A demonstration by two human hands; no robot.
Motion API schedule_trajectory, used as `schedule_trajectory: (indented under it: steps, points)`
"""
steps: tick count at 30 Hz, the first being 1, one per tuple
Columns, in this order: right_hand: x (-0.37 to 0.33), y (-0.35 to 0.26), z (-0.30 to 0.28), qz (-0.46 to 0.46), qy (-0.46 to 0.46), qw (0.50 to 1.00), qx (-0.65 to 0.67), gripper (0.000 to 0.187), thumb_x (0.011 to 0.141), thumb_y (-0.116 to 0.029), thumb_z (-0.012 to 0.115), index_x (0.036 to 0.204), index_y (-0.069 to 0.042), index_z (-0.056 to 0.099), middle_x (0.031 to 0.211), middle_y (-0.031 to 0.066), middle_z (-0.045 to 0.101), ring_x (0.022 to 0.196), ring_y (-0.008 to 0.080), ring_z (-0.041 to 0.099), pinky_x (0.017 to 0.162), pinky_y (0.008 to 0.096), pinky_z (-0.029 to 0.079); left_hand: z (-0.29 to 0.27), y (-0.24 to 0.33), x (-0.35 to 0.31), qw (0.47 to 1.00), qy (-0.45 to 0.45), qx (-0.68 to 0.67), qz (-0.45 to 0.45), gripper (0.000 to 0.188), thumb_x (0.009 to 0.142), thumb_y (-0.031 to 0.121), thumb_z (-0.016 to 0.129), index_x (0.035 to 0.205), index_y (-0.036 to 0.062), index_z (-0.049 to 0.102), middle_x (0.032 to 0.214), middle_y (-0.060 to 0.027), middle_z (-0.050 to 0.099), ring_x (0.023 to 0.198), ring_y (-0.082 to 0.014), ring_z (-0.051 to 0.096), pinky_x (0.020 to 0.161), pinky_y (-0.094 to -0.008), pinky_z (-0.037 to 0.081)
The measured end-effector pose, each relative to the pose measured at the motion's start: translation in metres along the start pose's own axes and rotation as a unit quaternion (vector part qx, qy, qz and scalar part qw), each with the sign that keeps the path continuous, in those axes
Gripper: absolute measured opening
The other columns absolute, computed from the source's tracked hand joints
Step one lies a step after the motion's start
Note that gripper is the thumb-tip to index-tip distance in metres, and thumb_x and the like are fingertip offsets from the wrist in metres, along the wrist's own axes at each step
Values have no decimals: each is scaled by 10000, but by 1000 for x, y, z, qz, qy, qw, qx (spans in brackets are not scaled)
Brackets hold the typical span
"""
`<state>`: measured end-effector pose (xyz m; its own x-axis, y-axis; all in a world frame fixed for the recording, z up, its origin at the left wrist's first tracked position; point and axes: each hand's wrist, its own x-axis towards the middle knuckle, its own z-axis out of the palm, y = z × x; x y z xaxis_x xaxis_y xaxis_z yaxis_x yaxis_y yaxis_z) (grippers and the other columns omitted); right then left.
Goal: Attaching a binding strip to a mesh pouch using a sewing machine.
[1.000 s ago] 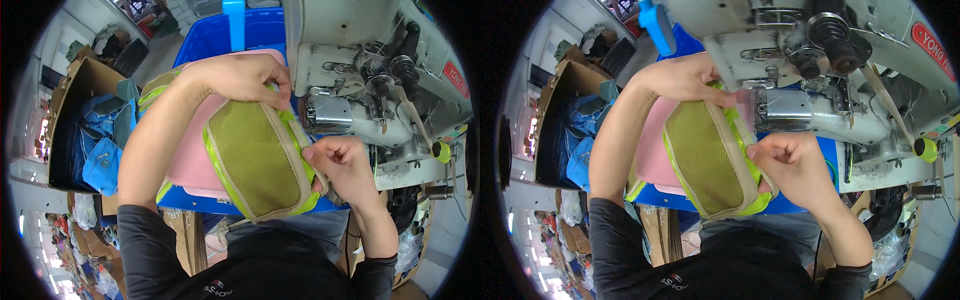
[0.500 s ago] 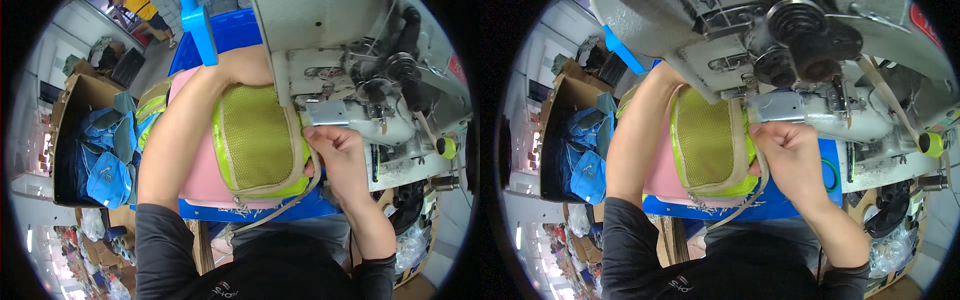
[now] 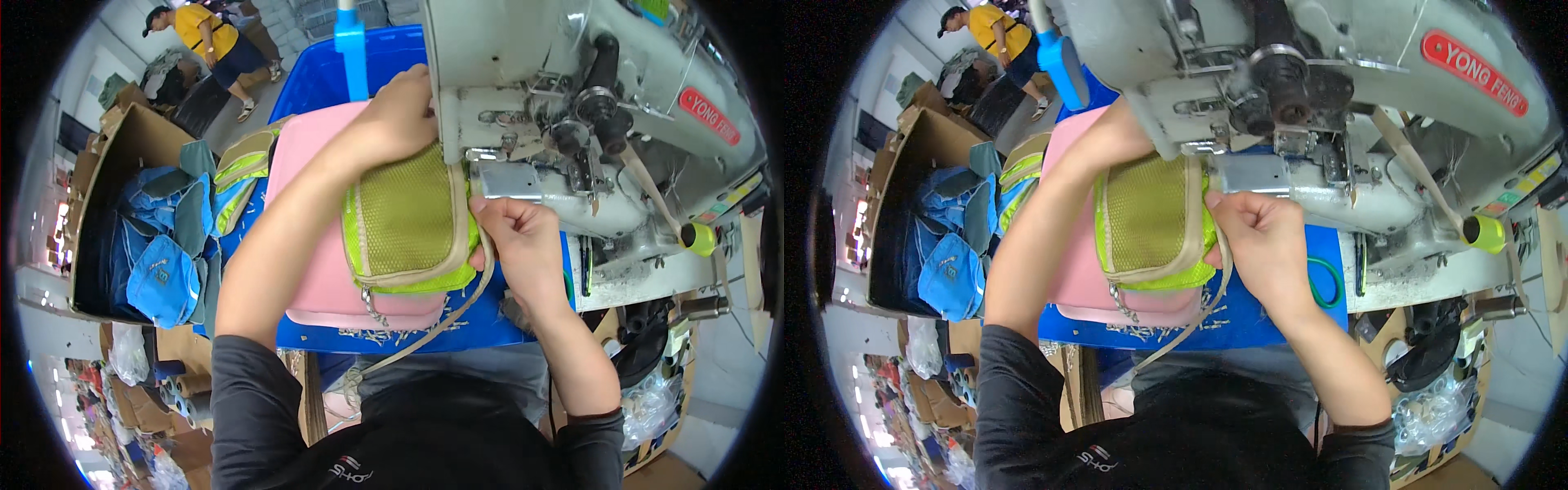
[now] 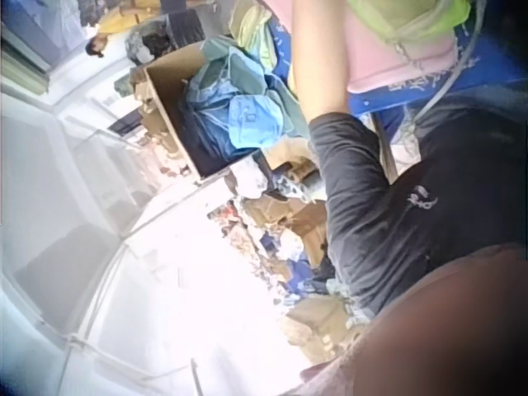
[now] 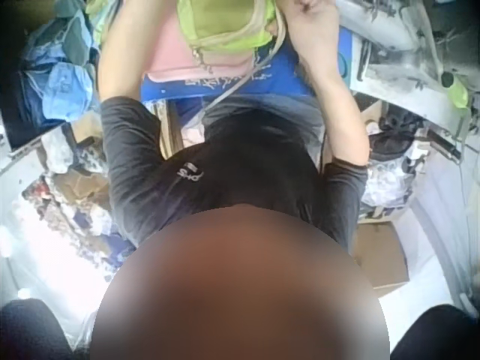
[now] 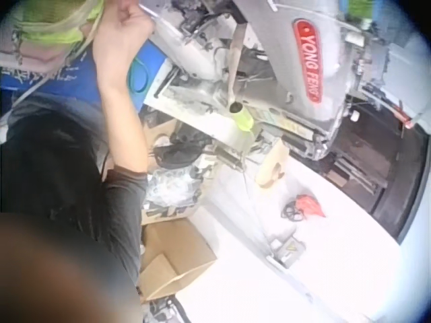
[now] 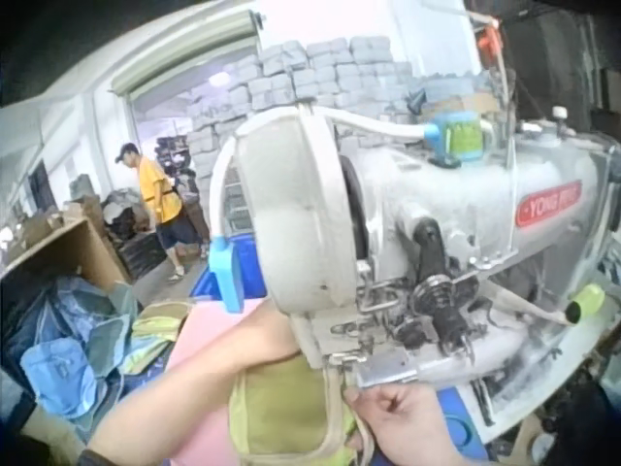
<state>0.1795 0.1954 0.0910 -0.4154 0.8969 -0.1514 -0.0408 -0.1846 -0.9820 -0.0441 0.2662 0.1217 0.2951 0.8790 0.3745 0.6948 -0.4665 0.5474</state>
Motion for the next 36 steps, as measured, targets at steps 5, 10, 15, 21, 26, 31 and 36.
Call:
schedule_trajectory:
  steps: [5, 10, 15, 21, 26, 31, 36]
  points:
    - [-33, 19, -10, -10, -37, 999, 35, 198, 1010, -165, 564, 1081, 11, 621, 729, 13, 622, 519, 91, 584, 478, 215, 429, 9, 58, -62, 985, 92, 147, 7, 294, 759, 111, 729, 1021, 12, 643, 1083, -181, 596, 1024, -367, 560, 879, -441, 467]
    - [-101, 31, -13, 45, -118, 991, 40, 212, 1040, -59, 431, 1245, -21, 465, 827, 69, 643, 504, 53, 513, 468, 193, 412, 30, 119, -107, 987, 47, 129, 87, 401, 707, 144, 761, 1087, 63, 663, 1108, -109, 615, 1065, -335, 581, 891, -431, 469]
    - [-135, 14, -5, -88, -276, 952, -100, 369, 951, 8, 521, 1311, -12, 442, 776, 106, 637, 592, 215, 642, 546, 319, 520, 54, 104, -114, 961, 125, 204, 141, 376, 693, 92, 757, 1061, 79, 685, 1121, -53, 640, 1053, -286, 590, 872, -397, 482]
    - [-148, 5, -3, -167, -471, 849, -174, 342, 979, -149, 542, 1305, -44, 542, 894, 172, 644, 734, 348, 659, 673, 398, 559, 60, 101, -105, 954, 207, 145, 160, 242, 708, 71, 767, 940, 42, 702, 987, -65, 683, 883, -261, 632, 775, -368, 491]
    - [-136, 3, 11, -331, -502, 785, -151, 361, 951, -255, 608, 1185, 19, 596, 1153, 166, 615, 1105, 320, 604, 951, 405, 496, 50, 109, -108, 967, 223, 92, 76, 253, 719, 58, 780, 963, 23, 723, 983, -92, 709, 900, -273, 639, 782, -350, 511]
    - [-68, 25, -18, -65, -5, 998, -18, 85, 979, -86, 575, 973, -2, 585, 777, 44, 604, 640, 111, 565, 562, 272, 461, 49, 115, -118, 960, 188, 159, 133, 271, 730, 97, 765, 988, 31, 717, 1036, -83, 701, 908, -263, 640, 793, -365, 507]
    - [-38, 37, -11, -70, -33, 997, 29, 93, 968, -30, 577, 893, 25, 569, 675, -1, 591, 591, 26, 526, 502, 211, 400, 58, 123, -120, 946, 147, 211, 197, 307, 731, 152, 770, 1003, 28, 700, 1039, -91, 696, 905, -251, 633, 790, -381, 502]
